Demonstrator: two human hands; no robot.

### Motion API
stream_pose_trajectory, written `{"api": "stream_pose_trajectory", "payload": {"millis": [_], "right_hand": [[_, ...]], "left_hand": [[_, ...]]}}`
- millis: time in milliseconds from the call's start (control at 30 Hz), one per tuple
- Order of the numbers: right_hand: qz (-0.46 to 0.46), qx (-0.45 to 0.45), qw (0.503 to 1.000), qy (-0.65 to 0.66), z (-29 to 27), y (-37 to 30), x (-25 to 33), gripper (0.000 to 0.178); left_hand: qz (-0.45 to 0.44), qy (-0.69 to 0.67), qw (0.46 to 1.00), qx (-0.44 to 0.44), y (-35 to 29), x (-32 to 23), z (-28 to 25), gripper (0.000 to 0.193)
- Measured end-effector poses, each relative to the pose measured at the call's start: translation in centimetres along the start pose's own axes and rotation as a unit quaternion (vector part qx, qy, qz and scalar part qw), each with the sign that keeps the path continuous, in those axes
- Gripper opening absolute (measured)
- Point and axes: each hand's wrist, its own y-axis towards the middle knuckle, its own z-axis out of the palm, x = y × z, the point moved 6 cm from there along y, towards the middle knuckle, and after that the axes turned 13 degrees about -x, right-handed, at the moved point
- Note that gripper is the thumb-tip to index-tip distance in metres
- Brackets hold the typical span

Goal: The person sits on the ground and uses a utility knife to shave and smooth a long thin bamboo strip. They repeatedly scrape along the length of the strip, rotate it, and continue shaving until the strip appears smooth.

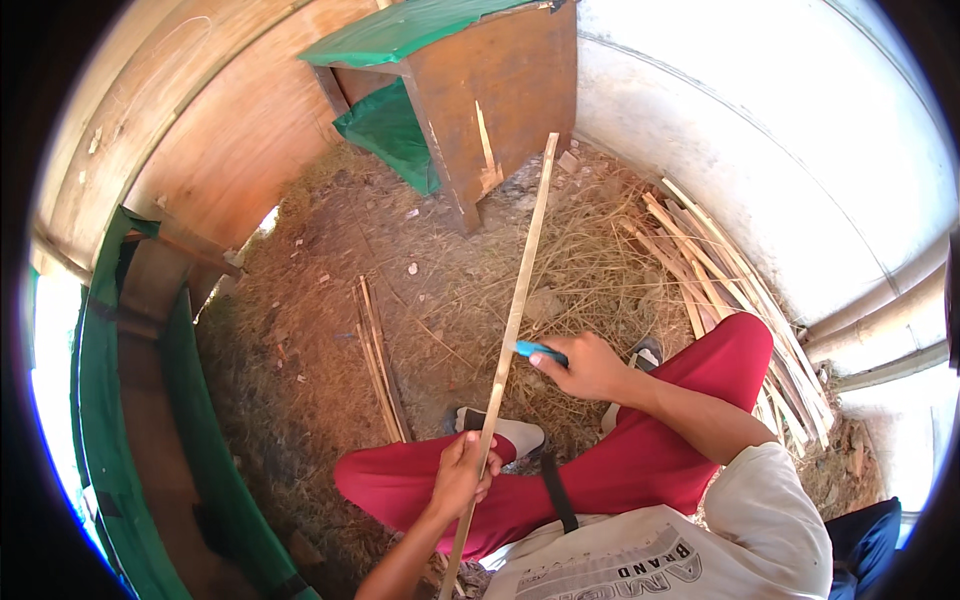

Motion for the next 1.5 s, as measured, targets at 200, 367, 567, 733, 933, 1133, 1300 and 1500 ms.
{"api": "stream_pose_trajectory", "payload": {"millis": [200,367,567,733,933,1133,1300,1500], "right_hand": [[-0.037,-0.013,0.999,-0.009,0.9,-0.5,-0.6,0.041],[-0.039,-0.001,0.998,-0.042,1.3,-0.4,-0.7,0.038],[-0.069,-0.052,0.993,-0.078,0.2,-0.4,0.3,0.042],[-0.094,-0.072,0.987,-0.111,0.4,-0.5,-0.1,0.042],[-0.106,-0.074,0.984,-0.121,0.4,0.3,-0.4,0.043],[-0.062,-0.064,0.988,-0.123,0.8,0.6,-1.0,0.044],[-0.015,-0.043,0.985,-0.164,-0.4,2.1,-2.6,0.044],[0.049,-0.028,0.980,-0.188,-0.7,3.2,-3.9,0.045]], "left_hand": [[-0.012,-0.068,0.998,0.008,2.3,-0.1,1.6,0.029],[-0.093,-0.120,0.988,-0.005,3.3,0.4,2.2,0.031],[-0.009,-0.098,0.994,-0.039,2.7,-0.1,2.5,0.030],[-0.055,-0.142,0.988,0.018,1.7,-0.5,2.6,0.029],[-0.081,-0.158,0.983,0.035,1.0,-0.3,2.6,0.028],[-0.088,-0.144,0.985,0.027,0.4,0.1,2.3,0.029],[-0.098,-0.123,0.987,0.029,-1.7,1.2,1.7,0.030],[-0.120,-0.106,0.987,0.031,-3.6,1.9,0.5,0.031]]}}
